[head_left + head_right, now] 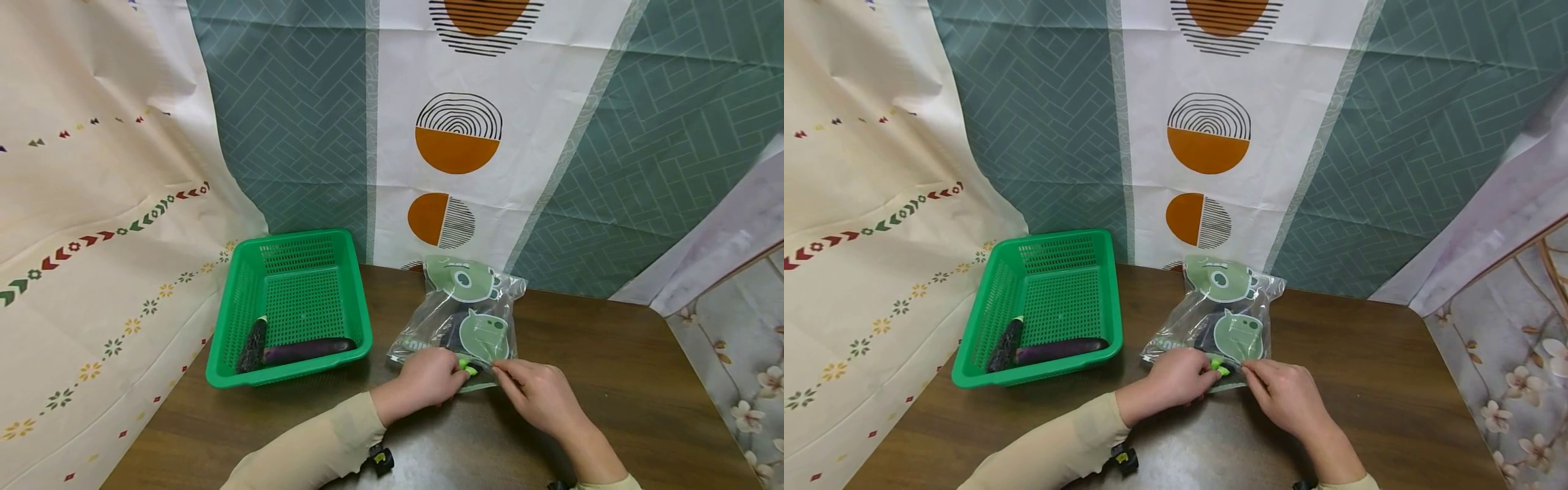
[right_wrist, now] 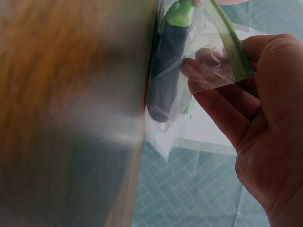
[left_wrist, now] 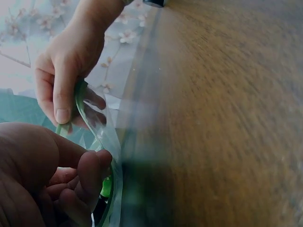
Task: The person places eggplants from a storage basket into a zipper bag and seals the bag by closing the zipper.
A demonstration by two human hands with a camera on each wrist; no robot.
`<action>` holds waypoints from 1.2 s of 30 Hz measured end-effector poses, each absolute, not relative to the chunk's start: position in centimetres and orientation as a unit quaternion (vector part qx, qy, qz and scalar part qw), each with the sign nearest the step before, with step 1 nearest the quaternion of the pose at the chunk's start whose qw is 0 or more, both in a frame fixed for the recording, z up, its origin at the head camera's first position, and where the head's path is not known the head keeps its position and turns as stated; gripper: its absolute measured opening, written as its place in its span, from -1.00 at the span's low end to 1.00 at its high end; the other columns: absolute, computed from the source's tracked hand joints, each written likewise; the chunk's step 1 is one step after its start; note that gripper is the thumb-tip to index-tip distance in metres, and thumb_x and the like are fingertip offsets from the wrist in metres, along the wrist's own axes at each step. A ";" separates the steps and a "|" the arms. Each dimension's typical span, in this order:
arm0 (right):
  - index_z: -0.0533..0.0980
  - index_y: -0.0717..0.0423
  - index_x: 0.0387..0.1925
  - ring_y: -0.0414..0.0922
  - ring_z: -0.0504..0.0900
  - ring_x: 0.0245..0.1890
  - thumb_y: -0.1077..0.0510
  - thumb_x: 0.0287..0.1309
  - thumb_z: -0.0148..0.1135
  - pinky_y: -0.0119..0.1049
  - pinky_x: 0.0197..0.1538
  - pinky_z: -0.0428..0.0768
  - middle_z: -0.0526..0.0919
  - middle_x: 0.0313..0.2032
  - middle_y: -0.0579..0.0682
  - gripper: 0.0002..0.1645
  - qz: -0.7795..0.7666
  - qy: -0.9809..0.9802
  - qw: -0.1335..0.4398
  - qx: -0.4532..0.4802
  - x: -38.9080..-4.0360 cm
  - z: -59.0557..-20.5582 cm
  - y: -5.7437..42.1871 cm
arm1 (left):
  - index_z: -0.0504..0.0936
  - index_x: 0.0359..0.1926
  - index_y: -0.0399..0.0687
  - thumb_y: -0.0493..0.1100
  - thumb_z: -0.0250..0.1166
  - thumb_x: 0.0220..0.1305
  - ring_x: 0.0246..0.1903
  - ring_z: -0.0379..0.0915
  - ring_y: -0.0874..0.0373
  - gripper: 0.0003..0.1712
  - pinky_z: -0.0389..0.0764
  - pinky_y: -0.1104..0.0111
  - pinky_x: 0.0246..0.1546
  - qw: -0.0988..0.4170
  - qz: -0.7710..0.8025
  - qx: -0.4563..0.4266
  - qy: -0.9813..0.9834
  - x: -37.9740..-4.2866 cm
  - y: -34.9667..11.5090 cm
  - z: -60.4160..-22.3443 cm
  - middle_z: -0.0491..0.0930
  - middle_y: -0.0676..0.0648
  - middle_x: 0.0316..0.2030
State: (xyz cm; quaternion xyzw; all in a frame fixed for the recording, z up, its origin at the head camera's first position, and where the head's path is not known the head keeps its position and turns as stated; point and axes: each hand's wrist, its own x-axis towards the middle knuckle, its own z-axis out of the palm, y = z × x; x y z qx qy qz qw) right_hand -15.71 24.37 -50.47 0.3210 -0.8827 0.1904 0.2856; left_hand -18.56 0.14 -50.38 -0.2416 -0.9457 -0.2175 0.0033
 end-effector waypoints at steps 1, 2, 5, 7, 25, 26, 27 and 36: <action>0.84 0.04 -0.18 -0.24 0.83 -0.37 0.30 0.10 0.65 -0.19 -0.35 0.78 0.88 -0.27 -0.12 -0.77 0.191 -0.882 0.286 0.321 -15.7 -50.5 24.4 | 0.47 -0.79 0.27 0.13 0.40 0.55 -0.77 0.30 0.33 -0.33 0.31 0.32 -0.74 0.011 -0.214 -0.242 -0.946 -18.6 0.2 -50.5 0.31 0.28 -0.88; 0.84 0.04 -0.18 -0.23 0.83 -0.37 0.31 0.10 0.65 -0.19 -0.35 0.78 0.88 -0.27 -0.12 -0.77 0.191 -0.882 0.286 0.322 -15.7 -50.5 24.4 | 0.45 -0.79 0.26 0.14 0.41 0.53 -0.75 0.31 0.31 -0.32 0.31 0.31 -0.74 0.017 -0.211 -0.242 -0.947 -18.7 0.2 -50.6 0.31 0.27 -0.86; 0.84 0.04 -0.17 -0.24 0.83 -0.37 0.31 0.10 0.64 -0.19 -0.35 0.78 0.88 -0.27 -0.12 -0.76 0.192 -0.880 0.288 0.325 -15.8 -50.5 24.4 | 0.39 -0.78 0.25 0.18 0.46 0.49 -0.72 0.30 0.27 -0.31 0.31 0.27 -0.73 0.032 -0.208 -0.246 -0.946 -18.9 0.2 -50.8 0.29 0.24 -0.79; 0.84 0.04 -0.17 -0.24 0.83 -0.37 0.31 0.10 0.64 -0.19 -0.35 0.78 0.88 -0.27 -0.12 -0.76 0.192 -0.879 0.288 0.327 -15.9 -50.5 24.4 | 0.38 -0.78 0.23 0.20 0.49 0.46 -0.71 0.28 0.27 -0.30 0.29 0.27 -0.73 0.035 -0.211 -0.249 -0.945 -18.9 0.0 -50.8 0.27 0.24 -0.75; 0.83 0.02 -0.18 -0.31 0.77 -0.42 0.31 0.09 0.64 -0.26 -0.39 0.73 0.86 -0.30 -0.16 -0.75 0.195 -0.879 0.287 0.326 -15.7 -50.6 24.5 | 0.74 -0.49 0.22 0.29 0.51 0.42 -0.61 0.41 0.38 -0.58 0.41 0.40 -0.62 -0.019 -0.273 -0.263 -0.925 -18.0 -2.7 -47.6 0.52 0.32 -0.61; 0.83 0.02 -0.18 -0.31 0.77 -0.42 0.31 0.09 0.65 -0.26 -0.39 0.73 0.86 -0.30 -0.16 -0.75 0.195 -0.879 0.287 0.326 -15.7 -50.6 24.5 | 0.77 -0.46 0.20 0.28 0.52 0.42 -0.59 0.42 0.39 -0.60 0.43 0.41 -0.60 -0.016 -0.273 -0.260 -0.926 -18.0 -2.8 -47.2 0.54 0.32 -0.58; 0.83 0.02 -0.18 -0.31 0.77 -0.42 0.31 0.09 0.65 -0.26 -0.39 0.73 0.87 -0.30 -0.16 -0.75 0.194 -0.879 0.287 0.326 -15.7 -50.6 24.5 | 0.80 -0.42 0.18 0.28 0.52 0.42 -0.57 0.43 0.39 -0.62 0.44 0.41 -0.59 -0.016 -0.275 -0.257 -0.926 -18.0 -3.0 -47.0 0.56 0.32 -0.57; 0.84 0.02 -0.16 -0.29 0.79 -0.39 0.30 0.12 0.63 -0.23 -0.36 0.76 0.87 -0.28 -0.16 -0.76 0.187 -0.882 0.285 0.326 -15.9 -50.7 24.6 | 0.88 -0.18 0.12 0.24 0.50 0.46 -0.56 0.42 0.29 -0.66 0.44 0.33 -0.61 0.025 -0.290 -0.226 -0.930 -18.2 -5.9 -44.4 0.50 0.28 -0.61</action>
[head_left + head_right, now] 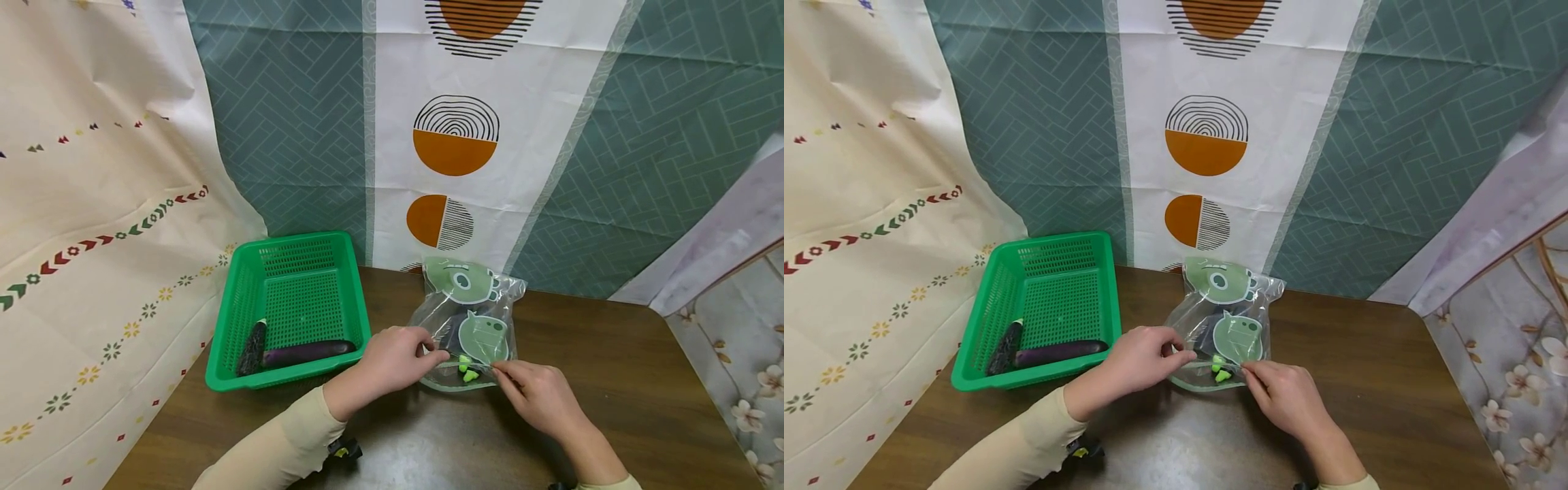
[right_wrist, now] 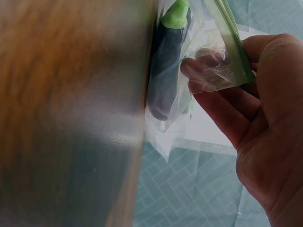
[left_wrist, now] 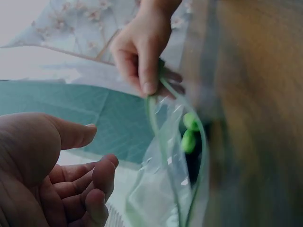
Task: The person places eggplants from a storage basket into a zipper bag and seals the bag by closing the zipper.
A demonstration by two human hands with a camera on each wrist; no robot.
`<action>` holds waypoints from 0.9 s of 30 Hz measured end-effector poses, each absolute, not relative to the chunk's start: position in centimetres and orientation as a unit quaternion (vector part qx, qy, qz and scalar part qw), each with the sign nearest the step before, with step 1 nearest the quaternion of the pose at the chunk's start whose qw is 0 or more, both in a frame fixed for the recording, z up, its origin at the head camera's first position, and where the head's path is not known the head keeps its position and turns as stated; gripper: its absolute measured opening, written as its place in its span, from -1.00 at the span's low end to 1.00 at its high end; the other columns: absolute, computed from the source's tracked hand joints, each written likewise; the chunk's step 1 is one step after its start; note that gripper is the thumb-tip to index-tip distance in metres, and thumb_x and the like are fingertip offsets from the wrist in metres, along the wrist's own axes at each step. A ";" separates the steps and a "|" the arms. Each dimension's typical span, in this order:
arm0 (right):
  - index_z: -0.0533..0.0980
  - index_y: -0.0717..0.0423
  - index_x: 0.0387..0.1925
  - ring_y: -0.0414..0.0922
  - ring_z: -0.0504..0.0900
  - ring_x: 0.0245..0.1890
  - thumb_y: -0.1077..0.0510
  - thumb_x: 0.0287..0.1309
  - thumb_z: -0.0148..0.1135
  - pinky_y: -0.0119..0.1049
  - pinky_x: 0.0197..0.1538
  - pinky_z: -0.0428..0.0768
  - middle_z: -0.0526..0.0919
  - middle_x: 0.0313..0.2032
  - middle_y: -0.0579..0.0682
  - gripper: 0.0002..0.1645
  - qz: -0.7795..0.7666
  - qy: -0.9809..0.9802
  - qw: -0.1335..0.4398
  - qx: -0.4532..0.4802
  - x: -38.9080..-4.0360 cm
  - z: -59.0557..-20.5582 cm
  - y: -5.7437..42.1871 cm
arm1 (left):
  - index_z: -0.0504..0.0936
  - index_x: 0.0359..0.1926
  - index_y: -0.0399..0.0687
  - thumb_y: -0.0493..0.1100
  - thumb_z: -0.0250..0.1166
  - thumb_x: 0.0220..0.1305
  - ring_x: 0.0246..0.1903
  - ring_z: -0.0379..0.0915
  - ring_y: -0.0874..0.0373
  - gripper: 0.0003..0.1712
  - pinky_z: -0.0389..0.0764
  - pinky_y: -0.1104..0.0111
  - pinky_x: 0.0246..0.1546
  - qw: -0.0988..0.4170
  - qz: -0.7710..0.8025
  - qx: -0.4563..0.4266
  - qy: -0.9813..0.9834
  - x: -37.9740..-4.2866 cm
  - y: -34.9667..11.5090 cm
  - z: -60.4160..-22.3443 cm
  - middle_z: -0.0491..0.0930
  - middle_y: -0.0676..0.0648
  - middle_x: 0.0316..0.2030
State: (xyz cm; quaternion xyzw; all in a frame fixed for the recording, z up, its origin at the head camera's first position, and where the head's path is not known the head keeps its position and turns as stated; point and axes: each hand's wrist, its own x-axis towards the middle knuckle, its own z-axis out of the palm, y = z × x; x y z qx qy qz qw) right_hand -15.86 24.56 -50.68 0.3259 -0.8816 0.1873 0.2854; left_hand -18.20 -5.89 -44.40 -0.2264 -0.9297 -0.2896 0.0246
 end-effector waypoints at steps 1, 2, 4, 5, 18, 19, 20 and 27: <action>0.84 0.02 -0.16 -0.30 0.79 -0.39 0.31 0.11 0.63 -0.23 -0.36 0.76 0.87 -0.28 -0.16 -0.75 0.187 -0.882 0.285 0.325 -15.9 -50.7 24.6 | 0.88 -0.15 0.10 0.24 0.50 0.46 -0.55 0.41 0.30 -0.66 0.43 0.34 -0.61 0.032 -0.292 -0.224 -0.929 -18.2 -6.2 -44.2 0.50 0.28 -0.60; 0.84 0.01 -0.16 -0.30 0.79 -0.39 0.32 0.11 0.62 -0.23 -0.36 0.76 0.87 -0.28 -0.17 -0.74 0.186 -0.883 0.284 0.325 -15.9 -50.7 24.6 | 0.88 -0.12 0.08 0.23 0.50 0.46 -0.56 0.41 0.30 -0.65 0.43 0.34 -0.61 0.040 -0.294 -0.222 -0.929 -18.2 -6.6 -43.9 0.50 0.27 -0.59; 0.84 -0.01 -0.15 -0.30 0.79 -0.38 0.33 0.11 0.61 -0.23 -0.36 0.76 0.87 -0.28 -0.17 -0.73 0.186 -0.883 0.283 0.325 -15.9 -50.7 24.6 | 0.86 -0.06 0.02 0.22 0.51 0.46 -0.56 0.41 0.30 -0.61 0.43 0.34 -0.61 0.051 -0.302 -0.215 -0.927 -18.2 -7.4 -43.4 0.50 0.25 -0.57; 0.84 -0.01 -0.15 -0.31 0.79 -0.38 0.33 0.11 0.61 -0.23 -0.36 0.76 0.87 -0.28 -0.17 -0.73 0.187 -0.883 0.282 0.326 -15.9 -50.7 24.6 | 0.85 -0.02 0.00 0.21 0.51 0.46 -0.56 0.41 0.30 -0.59 0.43 0.34 -0.61 0.056 -0.307 -0.210 -0.927 -18.2 -7.8 -43.2 0.51 0.25 -0.56; 0.84 0.00 -0.16 -0.31 0.78 -0.39 0.31 0.12 0.62 -0.24 -0.36 0.76 0.87 -0.28 -0.17 -0.75 0.188 -0.883 0.283 0.324 -15.9 -50.7 24.5 | 0.66 0.32 -0.16 0.23 0.49 0.48 -0.50 0.47 0.21 -0.33 0.52 0.26 -0.49 0.070 -0.295 -0.119 -0.946 -19.0 -13.3 -39.7 0.62 0.15 -0.37; 0.84 0.00 -0.16 -0.32 0.78 -0.39 0.30 0.12 0.62 -0.24 -0.36 0.76 0.87 -0.28 -0.17 -0.75 0.187 -0.884 0.283 0.323 -15.9 -50.7 24.4 | 0.63 0.35 -0.18 0.23 0.48 0.49 -0.50 0.47 0.20 -0.30 0.52 0.25 -0.50 0.067 -0.291 -0.114 -0.947 -19.1 -13.7 -39.6 0.62 0.14 -0.35; 0.84 -0.01 -0.16 -0.32 0.78 -0.39 0.30 0.13 0.63 -0.25 -0.36 0.76 0.87 -0.29 -0.17 -0.76 0.186 -0.884 0.282 0.322 -15.9 -50.7 24.4 | 0.60 0.39 -0.19 0.24 0.48 0.49 -0.50 0.47 0.20 -0.26 0.52 0.25 -0.50 0.064 -0.286 -0.108 -0.950 -19.2 -14.1 -39.4 0.63 0.14 -0.34; 0.84 -0.01 -0.16 -0.33 0.78 -0.38 0.29 0.15 0.63 -0.26 -0.35 0.76 0.87 -0.28 -0.19 -0.76 0.187 -0.887 0.278 0.317 -15.8 -50.6 24.5 | 0.51 0.48 -0.23 0.26 0.46 0.48 -0.39 0.57 0.15 -0.16 0.60 0.21 -0.45 0.043 -0.246 -0.075 -0.965 -19.9 -17.0 -38.8 0.68 0.05 -0.26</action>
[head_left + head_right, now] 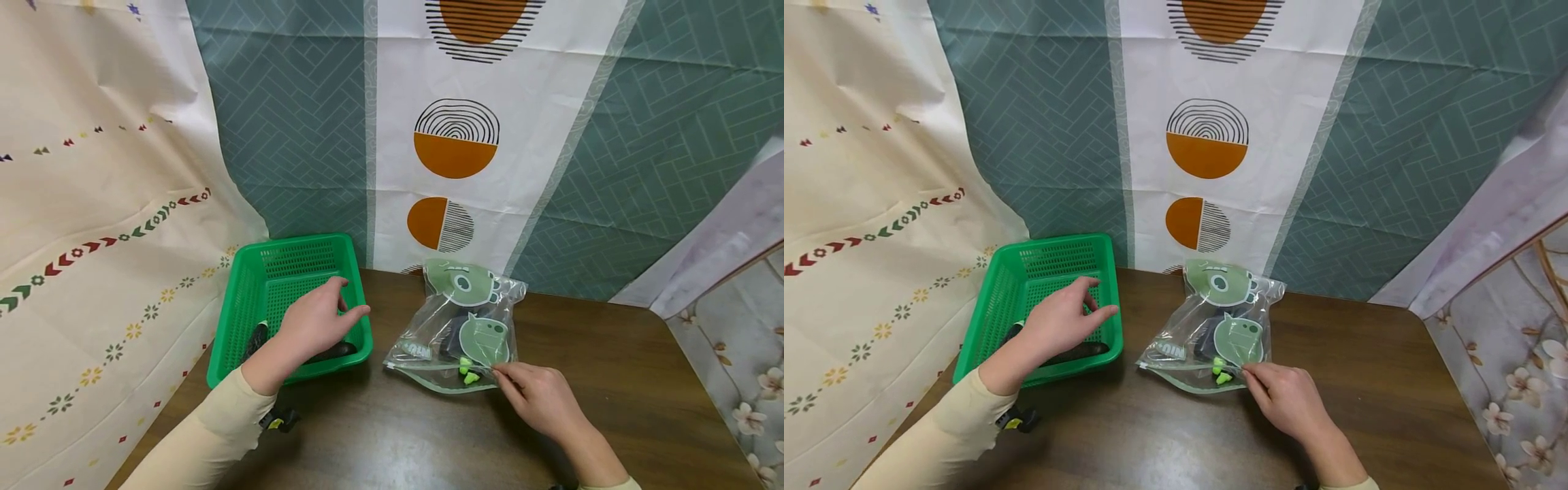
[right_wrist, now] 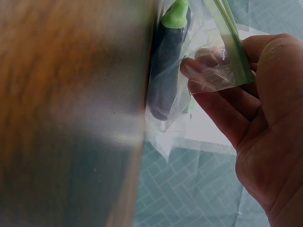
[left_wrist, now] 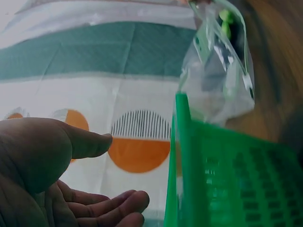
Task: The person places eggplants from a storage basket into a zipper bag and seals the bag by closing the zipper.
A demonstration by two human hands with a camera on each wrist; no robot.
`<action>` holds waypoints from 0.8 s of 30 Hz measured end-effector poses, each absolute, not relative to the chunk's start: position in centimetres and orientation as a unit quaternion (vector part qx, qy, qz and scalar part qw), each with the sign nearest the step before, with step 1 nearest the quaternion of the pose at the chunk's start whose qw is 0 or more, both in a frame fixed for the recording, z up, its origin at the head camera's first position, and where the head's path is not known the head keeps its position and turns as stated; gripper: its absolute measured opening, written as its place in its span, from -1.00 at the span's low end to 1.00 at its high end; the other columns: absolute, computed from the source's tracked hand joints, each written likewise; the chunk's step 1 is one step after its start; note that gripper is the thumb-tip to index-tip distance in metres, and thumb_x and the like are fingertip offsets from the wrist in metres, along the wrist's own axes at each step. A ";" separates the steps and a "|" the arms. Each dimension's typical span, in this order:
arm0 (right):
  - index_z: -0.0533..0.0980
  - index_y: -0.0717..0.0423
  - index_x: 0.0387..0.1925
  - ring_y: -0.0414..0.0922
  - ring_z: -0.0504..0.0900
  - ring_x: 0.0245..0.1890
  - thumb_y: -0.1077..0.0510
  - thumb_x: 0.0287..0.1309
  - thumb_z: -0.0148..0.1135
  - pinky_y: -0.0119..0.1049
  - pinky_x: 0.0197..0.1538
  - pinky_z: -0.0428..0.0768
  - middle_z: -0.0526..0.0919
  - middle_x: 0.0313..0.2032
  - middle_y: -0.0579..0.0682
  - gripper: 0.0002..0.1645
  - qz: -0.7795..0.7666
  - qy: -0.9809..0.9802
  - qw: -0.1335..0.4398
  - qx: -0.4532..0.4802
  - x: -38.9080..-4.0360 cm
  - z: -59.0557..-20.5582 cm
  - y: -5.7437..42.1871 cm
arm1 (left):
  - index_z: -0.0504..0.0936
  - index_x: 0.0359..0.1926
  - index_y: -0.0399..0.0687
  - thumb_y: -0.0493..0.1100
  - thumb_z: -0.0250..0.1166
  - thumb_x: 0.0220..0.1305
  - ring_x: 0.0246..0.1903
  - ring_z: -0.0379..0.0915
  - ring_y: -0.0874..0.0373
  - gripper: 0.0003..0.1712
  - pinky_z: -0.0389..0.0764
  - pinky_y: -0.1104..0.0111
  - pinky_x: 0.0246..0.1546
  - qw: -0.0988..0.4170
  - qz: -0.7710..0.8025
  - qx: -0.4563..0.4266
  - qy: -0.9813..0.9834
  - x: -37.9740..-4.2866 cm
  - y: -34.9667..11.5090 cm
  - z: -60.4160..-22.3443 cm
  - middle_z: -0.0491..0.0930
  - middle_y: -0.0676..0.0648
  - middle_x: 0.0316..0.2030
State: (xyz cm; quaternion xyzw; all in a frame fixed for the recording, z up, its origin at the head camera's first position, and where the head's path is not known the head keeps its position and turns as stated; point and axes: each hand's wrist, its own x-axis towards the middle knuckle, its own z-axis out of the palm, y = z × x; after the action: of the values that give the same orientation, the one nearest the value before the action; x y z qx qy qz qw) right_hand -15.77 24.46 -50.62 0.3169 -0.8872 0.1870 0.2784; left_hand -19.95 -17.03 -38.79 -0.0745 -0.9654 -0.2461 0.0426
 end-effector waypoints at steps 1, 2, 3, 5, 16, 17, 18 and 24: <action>0.84 -0.01 -0.16 -0.33 0.78 -0.38 0.29 0.14 0.63 -0.26 -0.35 0.76 0.87 -0.28 -0.19 -0.76 0.188 -0.887 0.278 0.317 -15.8 -50.6 24.5 | 0.50 0.49 -0.25 0.25 0.46 0.49 -0.36 0.59 0.14 -0.14 0.63 0.18 -0.42 0.040 -0.241 -0.073 -0.967 -20.1 -17.4 -38.7 0.69 0.03 -0.24; 0.84 -0.01 -0.16 -0.33 0.78 -0.38 0.29 0.14 0.64 -0.26 -0.35 0.76 0.87 -0.28 -0.19 -0.76 0.188 -0.887 0.279 0.317 -15.7 -50.6 24.5 | 0.49 0.50 -0.26 0.25 0.45 0.49 -0.34 0.61 0.12 -0.14 0.65 0.16 -0.40 0.036 -0.239 -0.070 -0.968 -20.2 -17.8 -38.5 0.70 0.01 -0.22; 0.84 0.00 -0.16 -0.33 0.78 -0.39 0.30 0.14 0.64 -0.26 -0.35 0.76 0.87 -0.28 -0.18 -0.76 0.188 -0.886 0.280 0.317 -15.7 -50.7 24.6 | 0.48 0.51 -0.27 0.25 0.44 0.50 -0.31 0.62 0.09 -0.13 0.67 0.13 -0.38 0.033 -0.235 -0.067 -0.969 -20.3 -18.2 -38.4 0.70 -0.01 -0.20; 0.84 0.00 -0.16 -0.32 0.79 -0.38 0.30 0.14 0.64 -0.25 -0.35 0.76 0.87 -0.28 -0.18 -0.77 0.188 -0.886 0.282 0.317 -15.7 -50.7 24.6 | 0.46 0.52 -0.30 0.25 0.43 0.51 -0.25 0.65 0.04 -0.11 0.70 0.07 -0.32 0.028 -0.227 -0.061 -0.971 -20.5 -19.0 -38.1 0.70 -0.06 -0.17; 0.85 0.02 -0.14 -0.29 0.81 -0.36 0.29 0.14 0.63 -0.21 -0.33 0.78 0.88 -0.26 -0.15 -0.76 0.183 -0.885 0.283 0.321 -15.9 -50.6 24.6 | 0.27 0.59 -0.53 0.26 0.36 0.55 0.21 0.66 -0.34 0.05 0.77 -0.20 -0.04 -0.014 -0.151 -0.046 -0.987 -21.6 -22.3 -37.9 0.55 -0.47 0.40; 0.85 0.02 -0.14 -0.29 0.81 -0.36 0.29 0.14 0.63 -0.21 -0.32 0.78 0.88 -0.26 -0.15 -0.76 0.183 -0.885 0.282 0.321 -15.9 -50.6 24.6 | 0.25 0.60 -0.54 0.26 0.37 0.55 0.20 0.67 -0.34 0.07 0.77 -0.19 -0.06 -0.018 -0.146 -0.045 -0.988 -21.7 -22.5 -38.0 0.54 -0.48 0.40; 0.85 0.02 -0.14 -0.28 0.82 -0.35 0.29 0.14 0.63 -0.20 -0.32 0.79 0.88 -0.26 -0.15 -0.76 0.182 -0.886 0.282 0.321 -16.0 -50.5 24.6 | 0.23 0.60 -0.56 0.25 0.37 0.54 0.20 0.67 -0.34 0.08 0.77 -0.19 -0.08 -0.022 -0.141 -0.046 -0.989 -21.7 -22.7 -38.0 0.54 -0.49 0.40; 0.85 0.03 -0.14 -0.27 0.82 -0.35 0.29 0.15 0.63 -0.20 -0.31 0.79 0.88 -0.25 -0.14 -0.76 0.180 -0.888 0.281 0.318 -15.9 -50.5 24.6 | 0.52 0.32 -0.48 0.21 0.40 0.54 -0.20 0.72 -0.17 -0.19 0.70 -0.01 -0.38 -0.063 -0.115 -0.042 -0.990 -21.9 -23.6 -37.7 0.71 -0.35 -0.04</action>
State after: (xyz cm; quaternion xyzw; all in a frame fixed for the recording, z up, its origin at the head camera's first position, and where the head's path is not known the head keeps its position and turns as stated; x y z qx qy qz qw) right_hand -15.86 24.58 -50.52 0.3178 -0.8875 0.1799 0.2810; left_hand -21.92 -23.59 -37.73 -0.0425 -0.9905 -0.1148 -0.0632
